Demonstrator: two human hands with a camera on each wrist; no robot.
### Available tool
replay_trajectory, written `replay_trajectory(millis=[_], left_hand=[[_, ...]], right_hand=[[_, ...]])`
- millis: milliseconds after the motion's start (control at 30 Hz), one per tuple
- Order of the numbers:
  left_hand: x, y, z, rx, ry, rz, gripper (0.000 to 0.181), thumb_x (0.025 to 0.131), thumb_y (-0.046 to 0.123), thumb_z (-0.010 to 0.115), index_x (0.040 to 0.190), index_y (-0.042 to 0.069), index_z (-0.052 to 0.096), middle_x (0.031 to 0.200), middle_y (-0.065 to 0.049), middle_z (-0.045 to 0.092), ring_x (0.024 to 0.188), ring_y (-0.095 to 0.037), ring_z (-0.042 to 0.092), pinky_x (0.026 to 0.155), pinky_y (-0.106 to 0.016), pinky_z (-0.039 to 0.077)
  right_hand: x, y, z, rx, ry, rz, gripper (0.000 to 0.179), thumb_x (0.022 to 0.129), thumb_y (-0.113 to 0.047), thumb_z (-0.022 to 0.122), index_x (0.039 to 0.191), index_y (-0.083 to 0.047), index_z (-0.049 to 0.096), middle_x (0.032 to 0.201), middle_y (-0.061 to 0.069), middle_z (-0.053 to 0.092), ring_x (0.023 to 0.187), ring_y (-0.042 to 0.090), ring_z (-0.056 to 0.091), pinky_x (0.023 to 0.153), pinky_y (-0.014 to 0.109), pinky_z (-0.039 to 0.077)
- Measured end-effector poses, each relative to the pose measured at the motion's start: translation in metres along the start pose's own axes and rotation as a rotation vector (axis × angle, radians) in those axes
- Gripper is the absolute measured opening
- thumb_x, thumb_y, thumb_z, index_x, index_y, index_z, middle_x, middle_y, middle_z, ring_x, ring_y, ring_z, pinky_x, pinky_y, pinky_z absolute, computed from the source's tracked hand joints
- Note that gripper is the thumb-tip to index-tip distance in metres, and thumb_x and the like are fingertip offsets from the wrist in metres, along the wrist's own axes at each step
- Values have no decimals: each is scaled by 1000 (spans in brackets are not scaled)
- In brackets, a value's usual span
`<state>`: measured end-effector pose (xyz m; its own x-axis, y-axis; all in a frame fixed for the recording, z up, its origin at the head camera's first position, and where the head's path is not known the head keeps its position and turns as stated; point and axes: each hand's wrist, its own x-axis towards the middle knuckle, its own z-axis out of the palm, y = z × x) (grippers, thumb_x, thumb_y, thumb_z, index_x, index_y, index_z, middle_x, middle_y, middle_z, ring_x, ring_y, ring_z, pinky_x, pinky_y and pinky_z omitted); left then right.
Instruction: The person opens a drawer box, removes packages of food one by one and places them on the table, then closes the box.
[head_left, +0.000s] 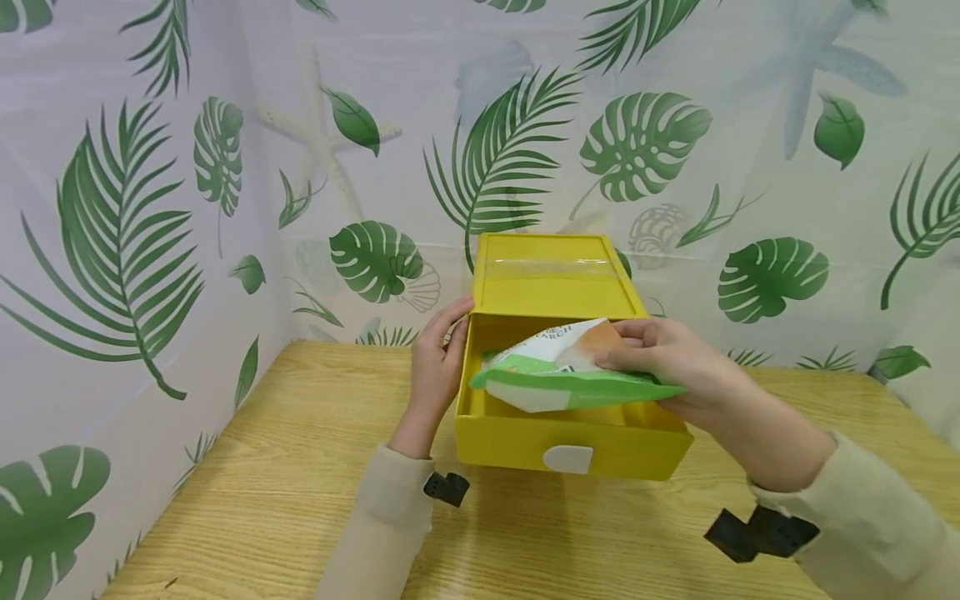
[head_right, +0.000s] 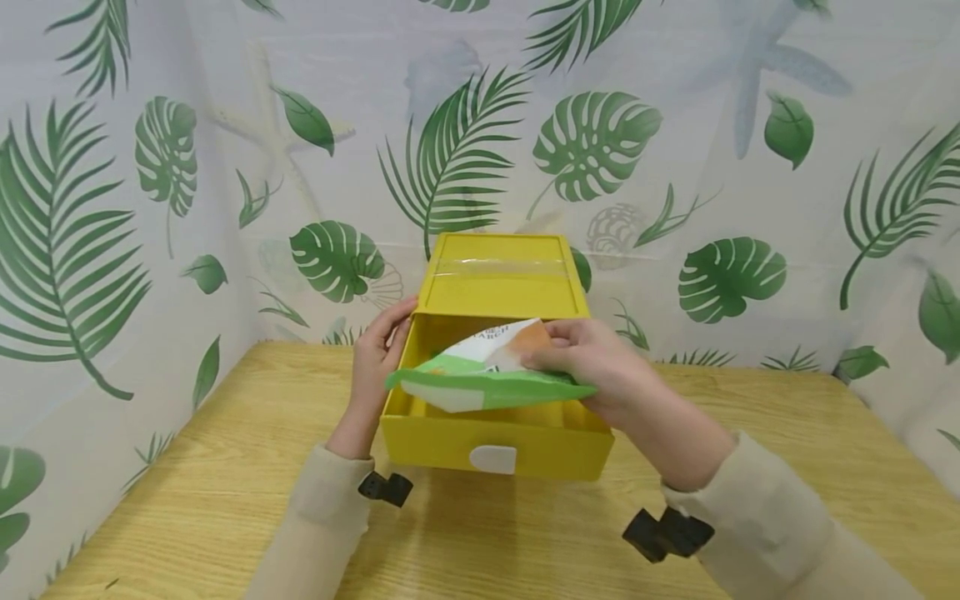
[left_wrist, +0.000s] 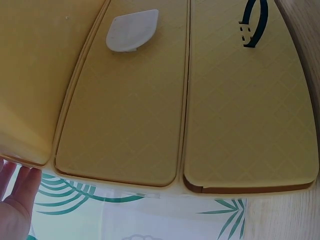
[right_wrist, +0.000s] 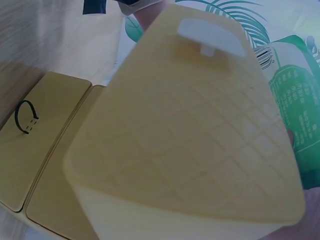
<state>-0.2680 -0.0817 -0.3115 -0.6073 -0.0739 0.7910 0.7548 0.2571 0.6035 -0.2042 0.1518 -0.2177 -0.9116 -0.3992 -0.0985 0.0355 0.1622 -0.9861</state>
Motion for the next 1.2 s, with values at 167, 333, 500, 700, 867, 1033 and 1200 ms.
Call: replay_trajectory(millis=[167,333,500,700,867,1033,1200], left_hand=[[1,21,-3,16,-1,-4,21,86,-11,46,104,-15,56,109,-26,55,101,-34,53,68,-39,52],[1,22,-3,14,0,3,21,86,-11,46,104,-15,56,108,-26,56,101,-34,53,68,-39,52],[1,21,-2,16,5,2,21,86,-10,46,104,-14,57,109,-26,56,100,-34,53,67,-40,52],[1,21,-2,21,5,-5,21,86,-10,46,104,-14,57,109,-25,56,100,-34,54,68,-40,52],[1,22,-2,21,6,-6,21,86,-10,46,105,-14,57,109,-25,56,100,-34,54,68,-40,52],[1,22,-3,22,6,-8,21,87,-10,46,104,-14,57,109,-25,56,101,-34,53,68,-40,52],[1,22,-3,22,3,-4,21,87,-10,46,105,-14,57,109,-25,56,100,-33,54,67,-40,52]], right_hand=[[-4,-1,-3,46,-22,-10,59,89,-3,48,131,18,12,85,6,62,69,11,62,61,20,51],[-7,-4,-7,71,-33,-36,38,88,-3,49,115,16,31,82,9,62,68,14,62,60,22,52],[-11,-8,-12,119,-23,-55,30,88,-2,49,110,13,36,83,10,63,68,16,63,59,22,52],[-15,-12,-20,190,-17,-70,35,89,-2,48,117,14,34,88,12,64,71,18,64,61,24,52],[-20,-14,-29,231,-10,-84,27,90,-1,48,115,8,41,91,13,64,73,20,64,61,25,52],[-23,-13,-38,291,-48,-128,19,90,0,46,108,2,53,93,14,64,74,20,64,62,25,52],[-27,-12,-48,353,-102,-176,23,91,3,43,103,-1,61,93,15,64,73,21,64,61,26,53]])
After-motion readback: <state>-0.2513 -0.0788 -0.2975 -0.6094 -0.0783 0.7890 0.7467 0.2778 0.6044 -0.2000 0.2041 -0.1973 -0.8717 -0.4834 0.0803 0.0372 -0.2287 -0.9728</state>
